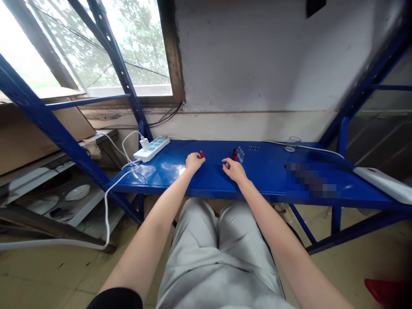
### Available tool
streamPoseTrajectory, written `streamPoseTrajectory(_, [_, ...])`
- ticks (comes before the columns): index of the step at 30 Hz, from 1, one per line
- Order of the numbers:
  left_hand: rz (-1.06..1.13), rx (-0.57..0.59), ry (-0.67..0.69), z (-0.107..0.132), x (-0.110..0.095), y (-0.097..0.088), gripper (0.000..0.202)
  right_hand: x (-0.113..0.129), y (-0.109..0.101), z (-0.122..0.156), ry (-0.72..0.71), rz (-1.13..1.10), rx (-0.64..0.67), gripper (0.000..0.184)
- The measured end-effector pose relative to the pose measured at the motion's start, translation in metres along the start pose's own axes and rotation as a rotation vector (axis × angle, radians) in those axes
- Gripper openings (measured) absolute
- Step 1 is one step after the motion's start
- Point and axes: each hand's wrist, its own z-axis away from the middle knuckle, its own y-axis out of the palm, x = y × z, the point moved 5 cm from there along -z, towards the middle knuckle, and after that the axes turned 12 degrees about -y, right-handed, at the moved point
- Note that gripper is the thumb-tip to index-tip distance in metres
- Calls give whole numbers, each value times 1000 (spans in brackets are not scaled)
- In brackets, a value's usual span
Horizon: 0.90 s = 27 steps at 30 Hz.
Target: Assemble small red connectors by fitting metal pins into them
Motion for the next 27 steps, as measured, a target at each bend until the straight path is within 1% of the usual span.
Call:
streamPoseTrajectory(2, [-113,-30,-14,-7,11,-11,14,-1,1,0,10,-2,11,27])
streamPoseTrajectory(4, [-184,-54,-31,-10,20,-18,14,-2,2,0,11,-6,19,27])
streamPoseTrajectory(8, [-234,-81,-66,-11,30,-21,14,-2,2,0,11,-8,19,27])
streamPoseTrajectory(21, [-266,-102,-147,-14,29,-14,16,-2,0,0,4,-29,-15,27])
streamPoseTrajectory(27, [-253,-98,-165,-16,29,-13,15,1,-7,1,14,-31,-90,27])
